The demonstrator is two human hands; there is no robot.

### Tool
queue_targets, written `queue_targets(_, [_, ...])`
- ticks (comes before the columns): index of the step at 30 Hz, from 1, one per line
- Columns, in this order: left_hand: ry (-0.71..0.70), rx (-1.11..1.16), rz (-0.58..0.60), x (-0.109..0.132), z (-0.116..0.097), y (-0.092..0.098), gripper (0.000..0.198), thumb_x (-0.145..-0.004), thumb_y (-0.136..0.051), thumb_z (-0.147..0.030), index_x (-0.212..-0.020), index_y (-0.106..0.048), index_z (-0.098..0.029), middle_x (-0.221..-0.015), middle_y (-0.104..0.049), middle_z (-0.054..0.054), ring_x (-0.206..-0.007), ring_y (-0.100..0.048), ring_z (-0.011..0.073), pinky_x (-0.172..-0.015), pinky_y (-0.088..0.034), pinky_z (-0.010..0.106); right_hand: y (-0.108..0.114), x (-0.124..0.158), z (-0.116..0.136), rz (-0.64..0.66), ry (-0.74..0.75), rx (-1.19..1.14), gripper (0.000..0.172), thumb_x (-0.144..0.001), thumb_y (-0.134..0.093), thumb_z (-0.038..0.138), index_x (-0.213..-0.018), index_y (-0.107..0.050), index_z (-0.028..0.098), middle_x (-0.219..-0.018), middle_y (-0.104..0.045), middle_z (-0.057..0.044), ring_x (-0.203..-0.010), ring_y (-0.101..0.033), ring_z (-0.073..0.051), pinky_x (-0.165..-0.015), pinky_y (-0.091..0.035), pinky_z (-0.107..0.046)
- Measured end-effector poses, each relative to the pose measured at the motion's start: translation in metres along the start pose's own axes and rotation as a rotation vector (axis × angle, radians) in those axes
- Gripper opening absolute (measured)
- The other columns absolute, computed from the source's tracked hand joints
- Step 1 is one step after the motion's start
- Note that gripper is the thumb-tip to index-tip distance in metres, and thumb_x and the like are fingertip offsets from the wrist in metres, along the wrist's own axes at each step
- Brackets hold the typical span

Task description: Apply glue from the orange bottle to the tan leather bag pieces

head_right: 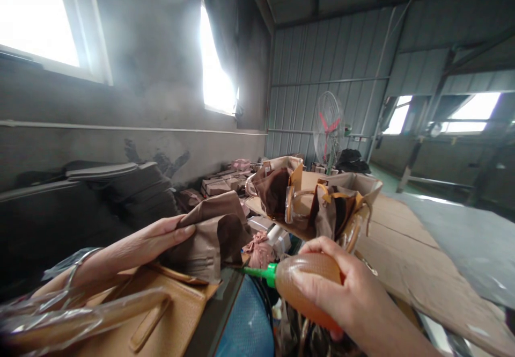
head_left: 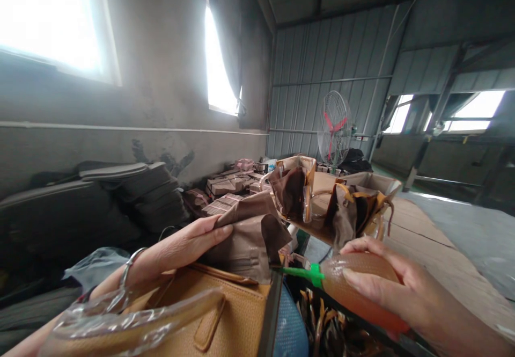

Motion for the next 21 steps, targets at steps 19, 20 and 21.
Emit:
queue_targets(19, [-0.011, -0.019, 0.007, 0.000, 0.001, -0.002, 0.045, -0.092, -0.042, -0.046, -0.122, -0.055, -0.014, -0.108, -0.064, 0.004, -0.096, -0.056, 0.0184, -0.087, -0.045, 0.025, -0.006, 0.005, -0.008, 0.084, -0.053, -0.024, 0.048, -0.064, -0.061, 0.062, -0.091, -0.055, 0.024, -0.059, -0.058, 0.004, -0.043, -0.050, -0.010, -0.034, -0.034, -0.015])
queue_targets(20, [-0.012, -0.047, -0.003, 0.000, 0.001, -0.001, 0.046, -0.093, -0.041, -0.047, -0.121, -0.056, -0.014, -0.108, -0.064, 0.004, -0.095, -0.057, 0.0184, -0.086, -0.046, 0.025, -0.005, 0.005, -0.006, 0.057, -0.040, -0.011, 0.047, -0.065, -0.061, 0.062, -0.093, -0.055, 0.025, -0.060, -0.059, 0.003, -0.046, -0.051, -0.011, -0.035, -0.035, -0.016])
queue_targets(21, [-0.017, -0.073, -0.009, 0.000, 0.001, -0.001, 0.046, -0.093, -0.041, -0.047, -0.121, -0.056, -0.014, -0.107, -0.065, 0.004, -0.094, -0.057, 0.0185, -0.085, -0.047, 0.025, -0.003, 0.005, -0.004, 0.031, -0.027, 0.001, 0.046, -0.065, -0.061, 0.062, -0.093, -0.055, 0.025, -0.062, -0.059, 0.003, -0.049, -0.053, -0.012, -0.036, -0.036, -0.016])
Point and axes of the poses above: each hand's wrist, its own x-axis away from the middle knuckle, its own y-axis out of the back of the hand, z = x × y, the point moved 7 cm from there along -x, towards the middle knuckle
